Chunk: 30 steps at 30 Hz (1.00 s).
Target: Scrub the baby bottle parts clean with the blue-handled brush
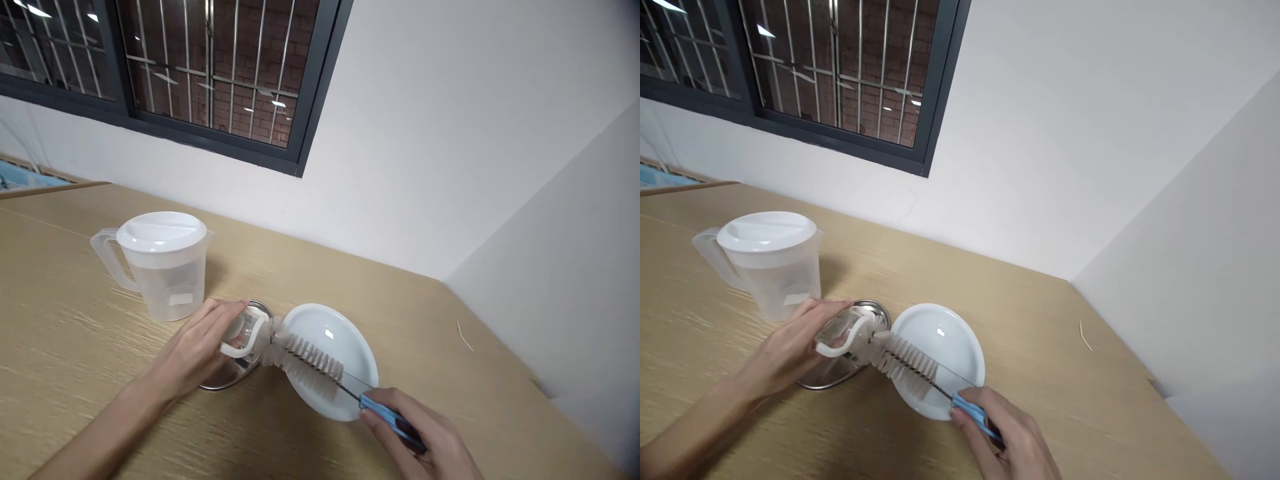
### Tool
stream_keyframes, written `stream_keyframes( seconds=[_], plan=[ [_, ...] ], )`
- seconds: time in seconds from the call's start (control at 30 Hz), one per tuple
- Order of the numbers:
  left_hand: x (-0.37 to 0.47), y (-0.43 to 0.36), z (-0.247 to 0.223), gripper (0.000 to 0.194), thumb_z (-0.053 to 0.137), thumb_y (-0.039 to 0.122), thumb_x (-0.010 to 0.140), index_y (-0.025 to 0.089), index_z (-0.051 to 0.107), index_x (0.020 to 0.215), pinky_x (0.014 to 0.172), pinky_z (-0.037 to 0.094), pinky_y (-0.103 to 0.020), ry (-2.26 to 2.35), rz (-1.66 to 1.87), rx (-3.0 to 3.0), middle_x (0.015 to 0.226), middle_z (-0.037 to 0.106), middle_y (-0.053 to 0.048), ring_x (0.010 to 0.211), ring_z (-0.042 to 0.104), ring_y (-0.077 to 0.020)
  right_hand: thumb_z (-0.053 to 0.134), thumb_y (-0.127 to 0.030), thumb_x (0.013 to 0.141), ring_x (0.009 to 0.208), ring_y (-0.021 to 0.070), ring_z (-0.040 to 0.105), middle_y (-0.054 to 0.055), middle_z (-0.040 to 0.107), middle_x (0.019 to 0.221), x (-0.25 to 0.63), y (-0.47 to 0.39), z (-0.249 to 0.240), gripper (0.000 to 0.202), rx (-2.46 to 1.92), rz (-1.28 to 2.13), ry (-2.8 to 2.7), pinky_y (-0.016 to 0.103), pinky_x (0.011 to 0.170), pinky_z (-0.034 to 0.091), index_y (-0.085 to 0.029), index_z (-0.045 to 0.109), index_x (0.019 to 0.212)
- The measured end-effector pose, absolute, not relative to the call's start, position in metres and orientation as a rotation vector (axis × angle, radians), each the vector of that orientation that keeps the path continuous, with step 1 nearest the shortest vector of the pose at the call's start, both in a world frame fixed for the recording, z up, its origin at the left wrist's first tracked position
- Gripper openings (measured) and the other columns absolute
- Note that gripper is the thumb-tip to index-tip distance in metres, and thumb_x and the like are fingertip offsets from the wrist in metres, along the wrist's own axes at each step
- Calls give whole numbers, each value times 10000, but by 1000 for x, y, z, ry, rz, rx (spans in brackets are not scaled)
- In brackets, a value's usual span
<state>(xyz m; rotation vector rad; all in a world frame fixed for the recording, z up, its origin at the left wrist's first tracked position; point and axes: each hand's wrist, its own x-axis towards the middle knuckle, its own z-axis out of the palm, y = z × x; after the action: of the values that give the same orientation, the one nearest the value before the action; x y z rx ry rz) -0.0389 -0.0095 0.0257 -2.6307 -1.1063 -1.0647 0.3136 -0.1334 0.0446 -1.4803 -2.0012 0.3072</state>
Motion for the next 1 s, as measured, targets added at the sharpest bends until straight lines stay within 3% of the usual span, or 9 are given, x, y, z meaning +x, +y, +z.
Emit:
stream_keyframes(
  seconds=[0.23, 0.5, 0.73, 0.9, 1.0],
  plan=[
    [-40, -9, 28, 353, 543, 128, 955, 222, 578, 1293, 889, 547, -322, -1076, -1087, -2721, 1105, 721, -68, 1024, 649, -234, 621, -279, 974, 703, 129, 683, 27, 721, 846, 316, -130, 35, 163, -1310, 174, -2073, 176, 654, 546, -239, 702, 1110],
    [-39, -9, 23, 400, 539, 109, 981, 203, 538, 1370, 1000, 530, -378, -939, -1105, -2609, 1177, 734, -85, 1151, 639, -270, 603, -384, 984, 571, 115, 604, 18, 703, 754, 303, -136, 41, 220, -1443, 287, -1993, 177, 532, 491, -209, 734, 954],
    [-39, -10, 22, 442, 523, 45, 963, 151, 535, 1392, 1039, 524, -414, -809, -1119, -2532, 1143, 743, -109, 1111, 658, -264, 559, -467, 994, 634, 144, 648, 6, 650, 659, 295, -139, 51, 331, -1560, 507, -1971, 169, 556, 520, -202, 743, 921],
    [-35, -10, 24, 455, 409, -17, 955, 141, 548, 1358, 1043, 514, -409, -739, -1054, -2542, 1074, 736, -100, 1033, 652, -239, 533, -466, 1009, 626, 134, 639, 10, 686, 703, 298, -139, 50, 342, -1570, 537, -1994, 165, 531, 498, -204, 739, 934],
    [-35, -9, 22, 417, 458, 15, 963, 140, 534, 1354, 1026, 511, -381, -801, -1007, -2586, 1106, 727, -101, 1057, 635, -243, 528, -432, 1018, 630, 123, 639, 5, 695, 739, 303, -138, 45, 300, -1567, 480, -1991, 161, 531, 488, -207, 716, 953]
  ],
)
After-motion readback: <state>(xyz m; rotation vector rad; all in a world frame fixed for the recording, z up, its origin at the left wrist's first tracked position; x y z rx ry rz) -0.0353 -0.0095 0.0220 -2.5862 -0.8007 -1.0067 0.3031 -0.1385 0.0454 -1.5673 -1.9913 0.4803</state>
